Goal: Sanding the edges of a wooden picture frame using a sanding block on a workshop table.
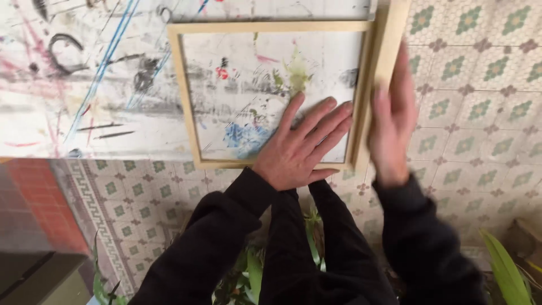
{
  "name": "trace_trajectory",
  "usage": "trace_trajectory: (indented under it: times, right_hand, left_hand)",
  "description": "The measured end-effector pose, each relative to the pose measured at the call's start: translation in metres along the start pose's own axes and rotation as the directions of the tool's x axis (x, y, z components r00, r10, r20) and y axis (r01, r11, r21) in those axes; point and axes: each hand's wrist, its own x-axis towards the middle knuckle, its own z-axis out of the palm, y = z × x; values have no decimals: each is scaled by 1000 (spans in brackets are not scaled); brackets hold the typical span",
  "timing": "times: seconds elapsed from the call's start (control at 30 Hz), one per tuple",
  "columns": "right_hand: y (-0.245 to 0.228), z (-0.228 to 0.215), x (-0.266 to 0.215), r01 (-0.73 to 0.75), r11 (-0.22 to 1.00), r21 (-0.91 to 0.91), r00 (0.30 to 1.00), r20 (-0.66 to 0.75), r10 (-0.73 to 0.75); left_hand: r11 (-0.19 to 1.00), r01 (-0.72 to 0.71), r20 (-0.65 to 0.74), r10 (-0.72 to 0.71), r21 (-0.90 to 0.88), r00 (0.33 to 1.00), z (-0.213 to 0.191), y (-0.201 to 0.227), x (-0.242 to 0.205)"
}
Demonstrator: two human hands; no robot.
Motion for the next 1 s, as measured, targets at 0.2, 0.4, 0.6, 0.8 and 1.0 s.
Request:
trace_trajectory:
  times: [0.2, 0.4, 0.6, 0.8, 1.0]
  right_hand:
    - [-33, 6, -115, 17, 901, -433, 998, 65, 13]
    - [-7, 2, 5, 224, 803, -552, 975, 131, -181]
    - [-15, 0, -81, 181, 788, -588, 981, 163, -103]
    - [-10, 1, -52, 199, 776, -598, 979, 156, -131]
    - [50, -81, 122, 275, 852, -446, 959, 70, -273]
  left_hand:
    - [999, 9, -72, -12, -38, 997, 10, -1, -1]
    - [1000, -9, -20, 9, 6, 1000, 0, 0, 0]
    - [999, -8, -65, 4, -53, 998, 10, -3, 3]
    - [1000, 2, -12, -2, -15, 1000, -10, -1, 0]
    - [987, -13, -54, 4, -159, 999, 3, -3, 4]
